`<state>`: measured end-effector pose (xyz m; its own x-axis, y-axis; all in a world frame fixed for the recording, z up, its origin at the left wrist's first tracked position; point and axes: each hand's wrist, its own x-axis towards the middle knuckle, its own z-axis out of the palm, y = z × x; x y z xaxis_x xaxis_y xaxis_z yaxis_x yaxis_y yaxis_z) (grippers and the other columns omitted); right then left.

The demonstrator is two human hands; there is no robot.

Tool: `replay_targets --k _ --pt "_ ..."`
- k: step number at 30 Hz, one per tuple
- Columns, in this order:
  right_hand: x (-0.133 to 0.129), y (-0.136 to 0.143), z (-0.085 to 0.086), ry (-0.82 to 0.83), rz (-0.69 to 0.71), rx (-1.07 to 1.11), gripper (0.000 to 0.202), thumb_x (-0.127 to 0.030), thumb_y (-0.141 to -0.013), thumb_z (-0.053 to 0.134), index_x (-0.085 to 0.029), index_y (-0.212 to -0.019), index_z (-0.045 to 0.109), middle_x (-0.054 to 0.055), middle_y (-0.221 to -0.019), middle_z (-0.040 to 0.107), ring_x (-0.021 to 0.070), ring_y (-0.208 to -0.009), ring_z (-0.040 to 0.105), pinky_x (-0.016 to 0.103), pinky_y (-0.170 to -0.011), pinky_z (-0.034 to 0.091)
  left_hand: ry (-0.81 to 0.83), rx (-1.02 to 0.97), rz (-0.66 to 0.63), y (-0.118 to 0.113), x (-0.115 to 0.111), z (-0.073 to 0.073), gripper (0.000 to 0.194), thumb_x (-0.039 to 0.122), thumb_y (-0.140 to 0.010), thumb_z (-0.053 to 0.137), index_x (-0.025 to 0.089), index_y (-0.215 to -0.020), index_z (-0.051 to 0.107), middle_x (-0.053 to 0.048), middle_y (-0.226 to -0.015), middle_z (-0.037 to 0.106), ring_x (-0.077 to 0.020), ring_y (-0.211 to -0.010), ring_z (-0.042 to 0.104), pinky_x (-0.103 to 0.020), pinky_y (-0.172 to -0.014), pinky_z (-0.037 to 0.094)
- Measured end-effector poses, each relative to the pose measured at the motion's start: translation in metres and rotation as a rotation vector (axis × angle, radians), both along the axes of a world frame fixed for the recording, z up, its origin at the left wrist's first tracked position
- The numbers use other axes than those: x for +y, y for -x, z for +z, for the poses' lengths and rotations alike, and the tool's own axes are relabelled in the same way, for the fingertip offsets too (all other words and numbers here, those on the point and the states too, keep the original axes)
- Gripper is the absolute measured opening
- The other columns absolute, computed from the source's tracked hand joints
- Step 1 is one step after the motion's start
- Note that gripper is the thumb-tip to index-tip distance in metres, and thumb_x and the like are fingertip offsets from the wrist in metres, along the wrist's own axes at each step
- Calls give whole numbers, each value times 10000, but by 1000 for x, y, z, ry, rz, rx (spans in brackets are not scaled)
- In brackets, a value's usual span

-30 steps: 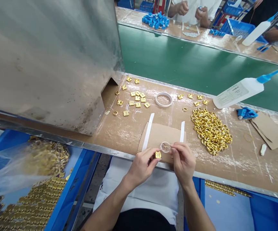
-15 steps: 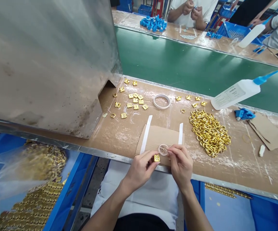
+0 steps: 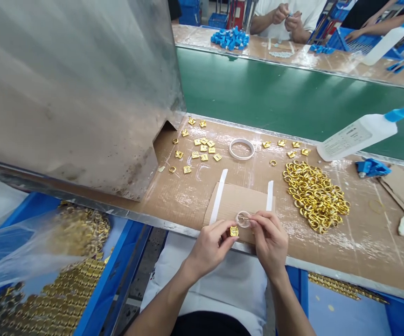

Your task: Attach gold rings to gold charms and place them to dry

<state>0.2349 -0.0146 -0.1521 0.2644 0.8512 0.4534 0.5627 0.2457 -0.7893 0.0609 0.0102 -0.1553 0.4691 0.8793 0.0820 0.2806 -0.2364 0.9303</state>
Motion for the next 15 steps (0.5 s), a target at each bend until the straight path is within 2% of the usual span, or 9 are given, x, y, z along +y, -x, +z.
replay_targets --k 9,15 --pt "-10 1 -5 74 -122 307 194 -344 -996 624 -197 -924 730 50 -805 756 152 -568 658 277 -547 575 -17 31 -3 -1 0 0 237 199 -947 580 183 -1150 702 -27 -791 697 -149 -638 604 -253 -639 528" --pt "-21 13 -7 19 -49 394 152 -313 -1007 618 -215 -931 706 51 -832 755 127 -507 629 223 -417 504 -25 43 -11 -2 1 1 220 191 -940 595 186 -1136 694 -28 -812 701 -156 -665 617 -267 -685 543"
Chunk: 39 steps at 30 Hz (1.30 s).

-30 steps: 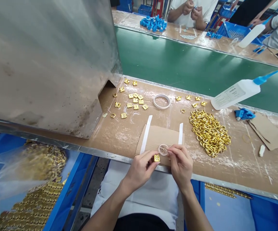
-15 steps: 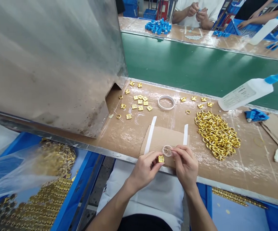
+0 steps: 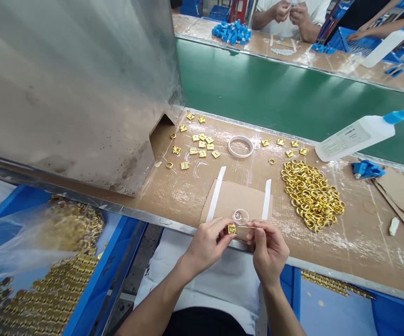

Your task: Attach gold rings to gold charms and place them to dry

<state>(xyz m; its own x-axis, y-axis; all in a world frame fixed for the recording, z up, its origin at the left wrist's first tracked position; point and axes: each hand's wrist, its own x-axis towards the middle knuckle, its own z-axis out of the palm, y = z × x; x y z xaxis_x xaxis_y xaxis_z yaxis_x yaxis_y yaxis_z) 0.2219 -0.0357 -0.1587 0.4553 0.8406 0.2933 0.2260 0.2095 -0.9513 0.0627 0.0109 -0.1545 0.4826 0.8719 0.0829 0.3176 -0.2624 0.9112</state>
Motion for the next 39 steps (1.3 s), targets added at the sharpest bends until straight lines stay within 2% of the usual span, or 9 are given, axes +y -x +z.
replay_targets --k 11,22,39 --pt "-4 0 -4 -2 116 -69 126 -219 -1004 595 -246 -967 713 33 -851 761 128 -502 617 237 -430 511 12 12 -14 -1 1 4 177 182 -946 593 176 -1096 688 -19 -786 683 -150 -648 598 -255 -661 515" --pt "-5 -2 -8 -29 160 -203 171 -125 -988 581 -234 -1002 713 31 -844 749 117 -541 632 219 -484 549 -12 -2 -17 0 1 2 171 187 -959 586 173 -1099 682 -20 -804 692 -147 -648 596 -252 -655 508" --pt "-6 -3 -12 -40 189 -194 203 -95 -983 585 -239 -1046 713 34 -861 742 121 -557 634 223 -475 542 -34 -9 -13 -1 0 0 155 156 -947 606 170 -1084 677 -17 -805 693 -144 -656 597 -241 -636 487"
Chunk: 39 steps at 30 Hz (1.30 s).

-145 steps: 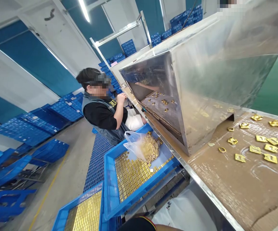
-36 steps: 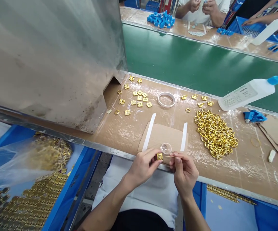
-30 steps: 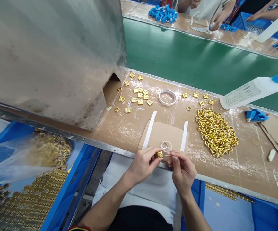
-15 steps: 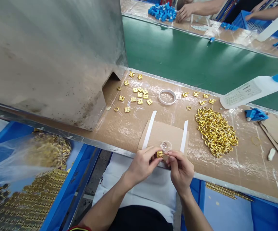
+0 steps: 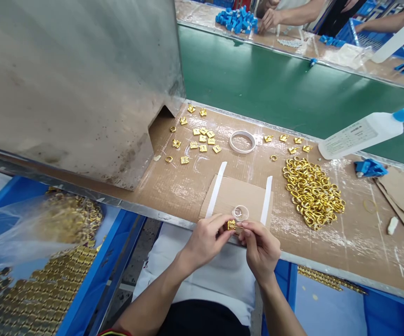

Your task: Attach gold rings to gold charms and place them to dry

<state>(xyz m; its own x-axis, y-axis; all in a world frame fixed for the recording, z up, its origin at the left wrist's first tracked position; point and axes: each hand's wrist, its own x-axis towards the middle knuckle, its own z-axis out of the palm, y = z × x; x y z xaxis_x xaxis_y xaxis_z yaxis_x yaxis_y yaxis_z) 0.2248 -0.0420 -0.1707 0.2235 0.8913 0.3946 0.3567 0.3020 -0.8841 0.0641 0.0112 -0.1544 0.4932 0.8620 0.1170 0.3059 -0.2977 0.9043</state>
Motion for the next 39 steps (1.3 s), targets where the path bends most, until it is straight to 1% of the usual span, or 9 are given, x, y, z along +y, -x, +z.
replay_targets --k 4,8,15,22,28,36,39 --pt "1 0 -1 0 -15 -9 206 -95 -985 581 -240 -1046 714 27 -849 732 116 -559 629 219 -485 541 -2 -1 -1 0 0 0 156 165 -950 605 172 -1088 676 -18 -808 695 -147 -660 602 -245 -637 487" --pt "1 -1 0 -10 7 -3 207 -90 -980 587 -240 -1040 716 32 -891 746 113 -558 632 224 -494 549 1 6 2 0 0 1 148 178 -957 597 178 -1080 677 -17 -806 692 -147 -660 601 -248 -639 489" --pt "-2 -2 1 1 -35 9 186 -121 -991 575 -233 -1031 718 48 -903 747 111 -528 624 219 -448 533 -1 5 7 1 -1 0 166 170 -946 609 171 -1096 680 -11 -788 679 -143 -643 589 -246 -638 492" --pt "0 -2 2 -21 -41 -25 174 -132 -984 582 -226 -996 728 53 -895 761 113 -517 632 214 -431 532 -3 3 4 1 -1 -1 168 177 -953 597 167 -1097 681 -17 -795 683 -147 -650 592 -254 -650 501" --pt "1 0 3 -16 -22 -6 170 -131 -985 583 -218 -992 729 59 -911 765 107 -514 634 213 -452 551 9 13 -1 1 -1 -1 177 210 -968 577 176 -1106 681 -21 -803 686 -150 -659 595 -262 -667 511" --pt "0 0 2 -27 -20 -8 187 -114 -982 584 -227 -1003 732 56 -918 767 115 -534 645 221 -459 554 9 24 12 1 -1 0 184 207 -964 589 185 -1123 679 -18 -800 687 -146 -649 592 -253 -645 506" --pt "-1 -1 2 -29 -9 8 213 -89 -974 587 -237 -1021 732 46 -933 769 111 -550 651 220 -485 565 16 26 4 1 -1 1 172 198 -965 587 179 -1106 682 -16 -792 683 -146 -653 596 -251 -654 506"
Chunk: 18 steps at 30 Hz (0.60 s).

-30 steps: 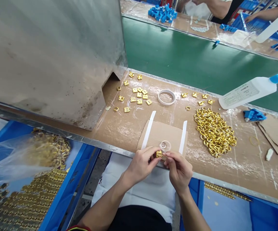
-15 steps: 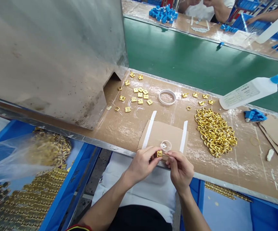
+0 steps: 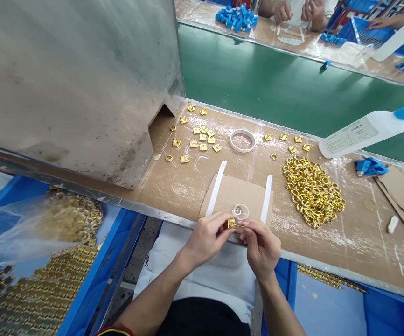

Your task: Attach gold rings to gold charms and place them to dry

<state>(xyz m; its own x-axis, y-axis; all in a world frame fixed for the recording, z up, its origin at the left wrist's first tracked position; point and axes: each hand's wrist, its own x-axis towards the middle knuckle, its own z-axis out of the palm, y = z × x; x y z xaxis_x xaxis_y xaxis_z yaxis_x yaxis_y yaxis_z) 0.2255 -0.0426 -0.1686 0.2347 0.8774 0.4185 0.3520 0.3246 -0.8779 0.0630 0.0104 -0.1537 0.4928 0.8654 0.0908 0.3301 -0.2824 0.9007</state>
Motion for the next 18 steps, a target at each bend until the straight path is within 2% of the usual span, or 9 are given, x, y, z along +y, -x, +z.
replay_targets --k 11,18 --pt "1 0 1 -1 -17 -55 180 -123 -989 576 -225 -999 724 59 -895 769 122 -536 650 224 -457 564 -24 0 3 0 0 -1 188 229 -976 584 181 -1129 682 -21 -805 690 -149 -658 601 -256 -661 513" --pt "-1 0 -1 4 -3 -1 196 -111 -978 586 -235 -1013 733 57 -923 770 123 -544 657 227 -457 565 -35 -3 5 0 0 -1 191 225 -975 581 180 -1130 683 -27 -812 694 -152 -664 608 -258 -655 514"
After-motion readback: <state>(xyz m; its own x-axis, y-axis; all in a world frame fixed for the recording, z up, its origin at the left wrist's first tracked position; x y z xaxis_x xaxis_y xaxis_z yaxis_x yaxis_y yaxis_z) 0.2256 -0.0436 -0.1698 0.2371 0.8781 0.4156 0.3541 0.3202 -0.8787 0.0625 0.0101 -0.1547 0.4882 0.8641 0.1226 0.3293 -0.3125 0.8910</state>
